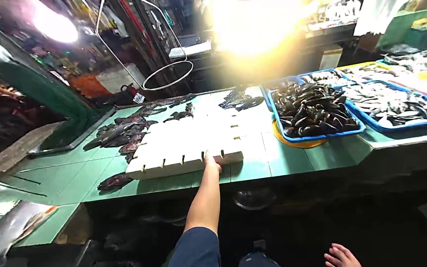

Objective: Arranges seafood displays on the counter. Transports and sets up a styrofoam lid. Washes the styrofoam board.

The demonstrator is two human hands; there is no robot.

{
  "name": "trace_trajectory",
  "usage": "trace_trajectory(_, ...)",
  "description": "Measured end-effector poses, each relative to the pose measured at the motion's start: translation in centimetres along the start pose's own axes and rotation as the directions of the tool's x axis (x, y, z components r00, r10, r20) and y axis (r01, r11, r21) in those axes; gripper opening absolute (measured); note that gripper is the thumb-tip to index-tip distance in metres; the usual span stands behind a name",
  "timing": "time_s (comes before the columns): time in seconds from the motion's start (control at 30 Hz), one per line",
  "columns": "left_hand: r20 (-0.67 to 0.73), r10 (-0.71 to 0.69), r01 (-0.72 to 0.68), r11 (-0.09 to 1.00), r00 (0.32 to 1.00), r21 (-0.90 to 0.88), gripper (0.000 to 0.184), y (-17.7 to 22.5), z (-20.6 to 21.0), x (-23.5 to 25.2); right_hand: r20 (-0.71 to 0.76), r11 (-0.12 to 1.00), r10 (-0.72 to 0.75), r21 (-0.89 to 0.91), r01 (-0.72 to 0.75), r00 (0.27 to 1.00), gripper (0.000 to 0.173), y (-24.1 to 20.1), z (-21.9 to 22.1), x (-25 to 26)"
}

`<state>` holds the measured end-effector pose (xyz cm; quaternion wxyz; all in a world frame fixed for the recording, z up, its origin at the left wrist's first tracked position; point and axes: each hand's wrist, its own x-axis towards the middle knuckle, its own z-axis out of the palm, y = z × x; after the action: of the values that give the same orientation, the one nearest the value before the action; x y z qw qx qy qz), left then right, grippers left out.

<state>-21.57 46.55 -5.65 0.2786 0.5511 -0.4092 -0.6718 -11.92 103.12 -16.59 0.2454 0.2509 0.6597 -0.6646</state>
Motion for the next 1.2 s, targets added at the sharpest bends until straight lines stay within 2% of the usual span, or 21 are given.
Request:
trace_trajectory(0.1,-0.035,0.039,-0.044,0.987,0.999,-0.155,0.074,0.3,0.3,-1.4,0.137,0.993,-0.054,-0.096,0.068,0.989,0.036,-1.1,6.5,0.5)
trace_trajectory(0.17,-0.090,0.042,-0.059,0.978,0.995,-0.198,0.079,-0.1,-0.3,-1.0,0.261,0.979,-0.062,-0.173,0.110,0.963,0.033,-1.7,9.4,0.4)
trace_trajectory(0.23,-0.178,0.036,-0.074,0.974,0.983,-0.212,0.089,-0.4,-2.1,-2.1,0.370,0.964,-0.046,-0.226,0.137,0.928,0.031,-1.8,10.5,0.2)
trace_trajectory(0.3,-0.238,0.053,-0.109,0.967,0.970,-0.229,0.087,-0.8,-4.9,-4.7,0.438,0.948,-0.027,-0.275,0.162,0.899,0.031,-1.9,10.7,0.1)
trace_trajectory(0.37,-0.283,0.071,-0.134,0.968,0.957,-0.211,0.079,-2.3,-9.0,-8.5,0.498,0.931,0.003,-0.317,0.179,0.867,0.031,-1.6,10.1,-0.1)
trace_trajectory(0.47,-0.255,0.145,-0.186,0.972,0.956,-0.146,0.070,-6.5,-15.9,-15.4,0.626,0.929,0.052,-0.315,0.192,0.778,0.031,-1.8,8.5,-1.1)
trace_trajectory(0.57,-0.290,0.291,-0.340,0.931,0.912,-0.134,0.052,-13.0,-24.4,-22.6,0.777,0.931,0.145,-0.317,0.182,0.613,0.032,-2.3,7.5,-2.6)
trace_trajectory(0.63,-0.377,0.292,-0.378,0.908,0.879,-0.180,0.052,-16.1,-30.8,-27.8,0.843,0.937,0.207,-0.317,0.147,0.497,0.036,-1.9,8.7,-3.5)
trace_trajectory(0.67,-0.406,0.255,-0.359,0.911,0.878,-0.204,0.058,-17.3,-34.0,-30.9,0.850,0.936,0.225,-0.324,0.136,0.476,0.039,-1.5,9.7,-4.2)
trace_trajectory(0.77,-0.501,0.203,-0.348,0.912,0.841,-0.215,0.061,-20.9,-42.7,-39.2,0.840,0.914,0.215,-0.354,0.201,0.499,0.038,0.5,13.3,-7.0)
trace_trajectory(0.87,-0.633,0.170,-0.357,0.916,0.755,-0.180,0.057,-24.5,-50.4,-46.1,0.876,0.834,0.255,-0.414,0.366,0.409,0.034,4.1,16.9,-11.1)
trace_trajectory(1.0,-0.822,0.081,-0.313,0.942,0.564,-0.121,0.046,-29.5,-60.7,-54.1,0.841,0.674,0.462,-0.539,0.505,0.282,0.044,10.7,18.2,-18.0)
trace_trajectory(1.07,-0.885,0.000,-0.254,0.958,0.465,-0.133,0.041,-32.1,-65.8,-58.5,0.802,0.599,0.535,-0.581,0.551,0.265,0.042,14.2,18.3,-21.1)
trace_trajectory(1.2,-0.951,-0.149,-0.246,0.944,0.272,-0.218,0.038,-37.6,-74.9,-68.4,0.703,0.422,0.668,-0.628,0.654,0.244,0.042,22.4,20.1,-27.9)
